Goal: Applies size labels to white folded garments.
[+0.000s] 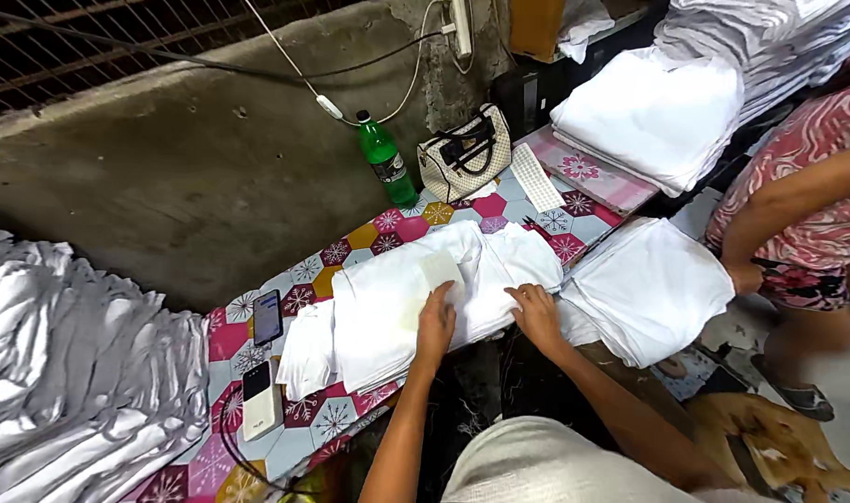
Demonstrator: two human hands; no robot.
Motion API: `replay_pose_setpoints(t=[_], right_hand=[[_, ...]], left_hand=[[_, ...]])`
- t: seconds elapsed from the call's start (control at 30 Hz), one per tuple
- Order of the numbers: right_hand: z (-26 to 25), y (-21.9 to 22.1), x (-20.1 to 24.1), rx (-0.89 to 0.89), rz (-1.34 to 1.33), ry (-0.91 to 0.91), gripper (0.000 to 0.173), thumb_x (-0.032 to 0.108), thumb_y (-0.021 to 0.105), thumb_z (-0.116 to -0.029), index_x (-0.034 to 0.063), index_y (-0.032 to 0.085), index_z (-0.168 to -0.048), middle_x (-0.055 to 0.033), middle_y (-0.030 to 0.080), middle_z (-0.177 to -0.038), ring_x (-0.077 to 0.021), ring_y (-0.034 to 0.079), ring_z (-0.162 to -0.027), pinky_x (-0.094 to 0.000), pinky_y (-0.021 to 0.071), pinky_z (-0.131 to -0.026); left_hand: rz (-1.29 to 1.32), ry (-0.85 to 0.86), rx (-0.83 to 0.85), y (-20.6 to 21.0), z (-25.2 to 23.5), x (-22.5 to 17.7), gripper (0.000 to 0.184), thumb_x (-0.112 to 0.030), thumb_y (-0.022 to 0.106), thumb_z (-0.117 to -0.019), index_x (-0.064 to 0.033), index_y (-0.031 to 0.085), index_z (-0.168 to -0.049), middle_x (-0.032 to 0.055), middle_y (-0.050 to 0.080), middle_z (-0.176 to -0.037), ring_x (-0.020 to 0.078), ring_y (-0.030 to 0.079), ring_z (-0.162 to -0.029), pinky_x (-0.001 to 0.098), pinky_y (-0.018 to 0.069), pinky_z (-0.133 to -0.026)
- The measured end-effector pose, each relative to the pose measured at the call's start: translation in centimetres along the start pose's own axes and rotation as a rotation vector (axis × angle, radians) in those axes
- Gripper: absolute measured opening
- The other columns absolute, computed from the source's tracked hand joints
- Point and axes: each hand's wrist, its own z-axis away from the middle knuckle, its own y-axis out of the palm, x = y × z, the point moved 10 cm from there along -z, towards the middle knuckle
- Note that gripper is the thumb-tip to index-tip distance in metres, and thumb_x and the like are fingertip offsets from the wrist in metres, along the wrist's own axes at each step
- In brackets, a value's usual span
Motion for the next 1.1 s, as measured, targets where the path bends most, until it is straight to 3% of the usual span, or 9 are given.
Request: replay_pose_setpoints(t=[0.07,0.2,0.37,0.47,0.57,0.73,0.83,0.97,1.1], right_hand=[[-2.2,-0.4,1.1,0.173,-0.074,0.095,0.028,0.008,0.057,-0.0984,0.0047,0.075,-0.119,-0.0247,0.069,-0.119,-0.0444,0.066,-0.109,-0.0618,0.0492,-0.095],[-6.4,-2.5,6.6,0.03,-0.458,-0.064,0.018,-0.003,0.066,-0.0917,-0.001,0.077,-0.105,-0.0235,0.068,-0.109,-0.0339,0.068,-0.1,-0.0492,0.0565,-0.089],[-4.9,-5.5,16.8,0.211,-0.907,-0.275,0.021,-0.007,0.065,-0.0923,-0.0029,0.073,-0.111,-0.0147,0.064,-0.125,-0.0171,0.068,-0.107,-0.0297,0.0612,-0.089],[0.1,-7.7,21.1,0.55,-1.185,-0.458,0.009,-0.001,0.067,-0.0916,-0.0017,0.075,-0.096,-0.0077,0.073,-0.105,-0.012,0.072,-0.092,-0.0283,0.0629,-0.081],[7.4,-11.3,25.4,0.958,-1.306,-0.864,0.018,0.015,0.063,-0.1015,0.0031,0.076,-0.097,-0.0022,0.076,-0.106,-0.0054,0.071,-0.101,-0.0237,0.0587,-0.091],[15.4,-11.9,27.1,1.21,-1.099,-1.05,0.009,0.005,0.07,-0.0926,0.0021,0.078,-0.096,-0.0078,0.074,-0.095,-0.0178,0.068,-0.096,-0.0312,0.0529,-0.092],[15.0,-11.0,26.0,1.154,-1.094,-1.034,0.014,0.007,0.066,-0.096,0.0022,0.075,-0.088,-0.0071,0.071,-0.086,-0.0142,0.069,-0.084,-0.0287,0.0555,-0.079],[9.0,-5.1,20.3,0.88,-0.916,-0.722,0.022,0.012,0.058,-0.1022,-0.0015,0.072,-0.092,-0.008,0.071,-0.091,-0.0098,0.067,-0.089,-0.0241,0.0549,-0.082],[6.9,1.5,12.0,0.88,-0.155,-0.364,0.023,-0.005,0.05,-0.0993,-0.0077,0.071,-0.108,-0.0286,0.066,-0.115,-0.0439,0.062,-0.114,-0.0577,0.0476,-0.102]], left_hand=[[-0.015,-0.031,-0.131,-3.7,0.1,-0.4,0.051,0.005,0.063,-0.0896,0.013,0.053,-0.139,0.0299,0.059,-0.138,0.0407,0.062,-0.126,0.0514,0.0488,-0.108],[-0.012,-0.173,-0.269,-10.0,1.3,0.4,0.079,-0.005,0.072,-0.0899,0.0006,0.032,-0.158,0.0242,0.049,-0.153,0.0371,0.063,-0.123,0.0542,0.0509,-0.101],[0.195,-0.23,-0.372,-13.5,3.9,0.3,0.088,-0.001,0.073,-0.0888,-0.0118,0.026,-0.162,0.0165,0.055,-0.147,0.0187,0.069,-0.11,0.0376,0.0599,-0.091],[0.281,-0.202,-0.398,-14.1,5.4,-0.2,0.088,0.002,0.073,-0.0879,-0.0105,0.028,-0.162,0.0112,0.048,-0.155,0.0121,0.068,-0.112,0.0311,0.0602,-0.091],[0.355,-0.244,-0.393,-14.1,6.6,0.4,0.088,0.004,0.073,-0.0876,-0.0126,0.029,-0.161,0.0079,0.05,-0.153,0.0111,0.068,-0.114,0.0298,0.06,-0.092],[0.403,-0.257,-0.36,-12.7,7.0,0.2,0.085,0.004,0.073,-0.0876,-0.0121,0.033,-0.16,0.0083,0.054,-0.15,0.01,0.07,-0.108,0.0289,0.0605,-0.089],[0.422,-0.242,-0.371,-13.0,7.5,0.1,0.084,0.005,0.073,-0.0873,-0.011,0.033,-0.16,0.0079,0.055,-0.148,0.0102,0.069,-0.11,0.0289,0.0604,-0.09],[0.449,-0.268,-0.432,-14.8,8.1,-0.1,0.086,0.005,0.074,-0.0863,-0.0103,0.031,-0.16,0.0072,0.055,-0.147,0.0109,0.069,-0.11,0.0294,0.0608,-0.09],[0.496,-0.345,-0.427,-15.0,8.9,-0.4,0.093,0.009,0.074,-0.082,-0.0111,0.028,-0.161,0.0086,0.062,-0.138,0.0115,0.072,-0.1,0.0289,0.0629,-0.084]])
